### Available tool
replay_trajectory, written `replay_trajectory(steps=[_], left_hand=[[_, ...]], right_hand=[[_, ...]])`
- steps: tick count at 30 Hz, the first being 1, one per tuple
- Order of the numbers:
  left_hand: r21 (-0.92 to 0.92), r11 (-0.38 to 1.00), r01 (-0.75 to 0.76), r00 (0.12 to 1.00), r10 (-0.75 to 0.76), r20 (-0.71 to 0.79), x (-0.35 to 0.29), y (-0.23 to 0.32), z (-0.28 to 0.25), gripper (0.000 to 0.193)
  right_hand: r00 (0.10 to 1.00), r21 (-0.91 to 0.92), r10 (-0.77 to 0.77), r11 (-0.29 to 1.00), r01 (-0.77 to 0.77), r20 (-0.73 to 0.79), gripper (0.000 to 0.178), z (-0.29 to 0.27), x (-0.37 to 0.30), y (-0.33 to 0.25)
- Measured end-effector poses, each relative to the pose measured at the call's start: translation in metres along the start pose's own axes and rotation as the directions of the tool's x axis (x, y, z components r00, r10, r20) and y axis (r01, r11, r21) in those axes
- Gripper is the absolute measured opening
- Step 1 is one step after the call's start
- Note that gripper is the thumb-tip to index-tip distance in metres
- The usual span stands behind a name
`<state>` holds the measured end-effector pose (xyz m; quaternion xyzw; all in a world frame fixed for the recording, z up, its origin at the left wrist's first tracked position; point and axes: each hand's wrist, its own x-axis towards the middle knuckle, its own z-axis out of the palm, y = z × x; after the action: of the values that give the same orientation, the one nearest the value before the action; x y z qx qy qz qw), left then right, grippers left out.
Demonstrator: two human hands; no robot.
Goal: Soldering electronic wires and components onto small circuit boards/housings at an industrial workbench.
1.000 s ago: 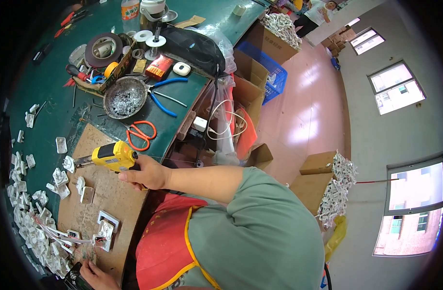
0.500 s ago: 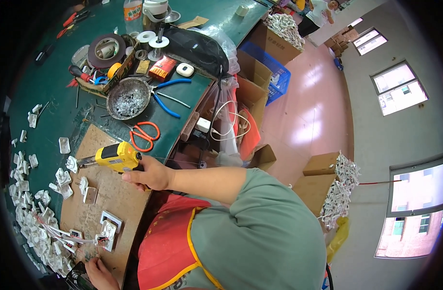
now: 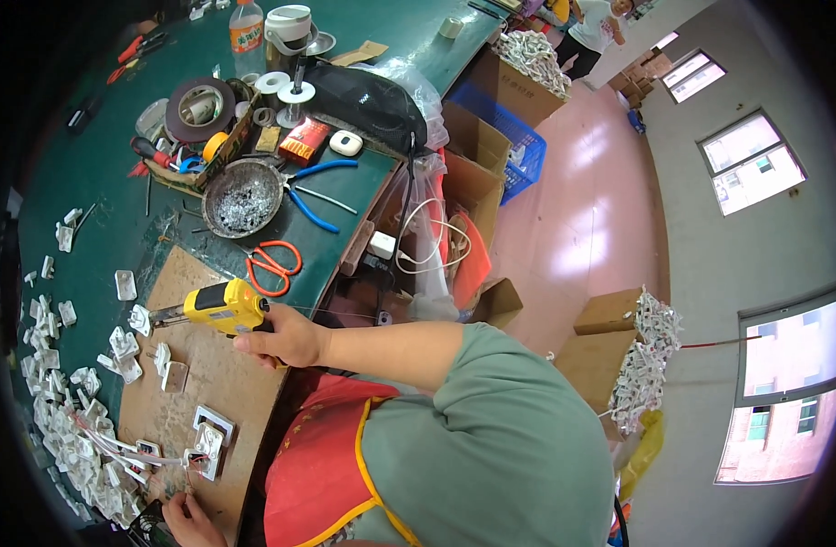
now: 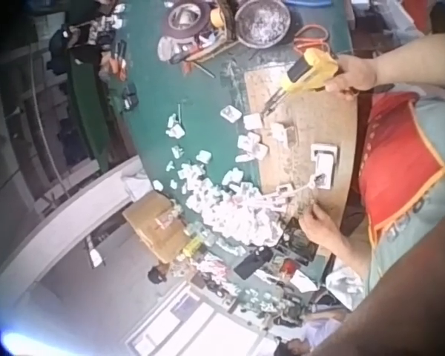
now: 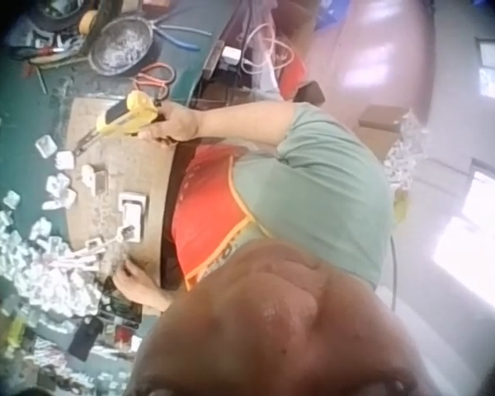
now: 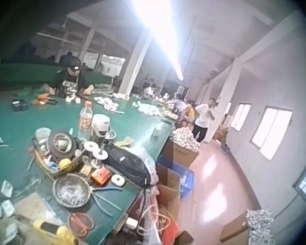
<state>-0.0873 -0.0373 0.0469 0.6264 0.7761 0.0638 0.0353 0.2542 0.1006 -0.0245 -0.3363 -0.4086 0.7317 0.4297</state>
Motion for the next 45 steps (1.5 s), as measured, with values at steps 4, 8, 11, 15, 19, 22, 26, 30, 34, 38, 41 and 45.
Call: replay_trajectory(steps=[4, 8, 11, 15, 19, 22, 26, 30, 34, 38, 41, 45], left_hand=[[-0.166, 0.985, -0.052, 0.980, 0.018, -0.196, -0.007, -0.003, -0.002, 0.021], [-0.242, 0.964, -0.107, 0.956, 0.033, -0.291, -0.011, -0.004, 0.005, 0.020], [-0.284, 0.954, -0.100, 0.936, -0.007, -0.353, -0.014, 0.002, 0.013, 0.021], [-0.315, 0.938, -0.147, 0.903, -0.002, -0.429, -0.014, 0.012, 0.014, 0.019], [-0.392, 0.903, -0.175, 0.881, -0.034, -0.472, -0.013, 0.013, 0.016, 0.018], [-0.475, 0.864, -0.167, 0.869, -0.098, -0.485, -0.014, 0.010, 0.022, 0.019], [-0.481, 0.863, -0.156, 0.868, -0.112, -0.484, -0.014, 0.013, 0.026, 0.021], [-0.460, 0.878, -0.134, 0.875, -0.113, -0.470, -0.016, 0.013, 0.027, 0.025], [-0.502, 0.860, -0.093, 0.885, -0.160, -0.438, -0.015, 0.013, 0.028, 0.028], [-0.410, 0.907, -0.095, 0.879, -0.117, -0.462, -0.014, 0.013, 0.030, 0.027], [-0.450, 0.875, -0.179, 0.851, -0.092, -0.517, -0.013, 0.010, 0.037, 0.025], [-0.461, 0.866, -0.193, 0.840, -0.097, -0.535, -0.013, 0.012, 0.037, 0.021]], right_hand=[[1.000, 0.016, -0.004, 1.000, 0.004, -0.004, 0.028, 0.001, -0.001, -0.002], [1.000, 0.038, 0.000, 0.999, 0.000, -0.009, 0.028, 0.002, -0.001, -0.001], [1.000, 0.037, -0.005, 0.999, 0.005, -0.010, 0.028, 0.001, -0.001, 0.000], [0.999, 0.002, 0.021, 1.000, -0.021, -0.033, 0.028, 0.001, -0.002, 0.000], [1.000, 0.009, 0.007, 1.000, -0.007, -0.017, 0.030, 0.000, -0.002, 0.003], [1.000, 0.013, 0.007, 1.000, -0.007, -0.011, 0.031, 0.000, -0.002, 0.003], [1.000, -0.022, -0.011, 1.000, 0.011, -0.011, 0.031, 0.001, -0.002, 0.002], [1.000, -0.019, -0.010, 1.000, 0.010, -0.011, 0.031, 0.001, -0.001, 0.002], [1.000, -0.032, -0.004, 0.999, 0.005, 0.015, 0.032, -0.001, -0.001, 0.003], [0.999, -0.032, -0.034, 0.999, 0.034, 0.005, 0.033, 0.001, 0.000, 0.003], [1.000, -0.021, -0.026, 0.999, 0.026, 0.003, 0.033, 0.001, -0.001, 0.004], [1.000, -0.027, -0.026, 0.999, 0.026, 0.004, 0.033, 0.001, -0.001, 0.003]])
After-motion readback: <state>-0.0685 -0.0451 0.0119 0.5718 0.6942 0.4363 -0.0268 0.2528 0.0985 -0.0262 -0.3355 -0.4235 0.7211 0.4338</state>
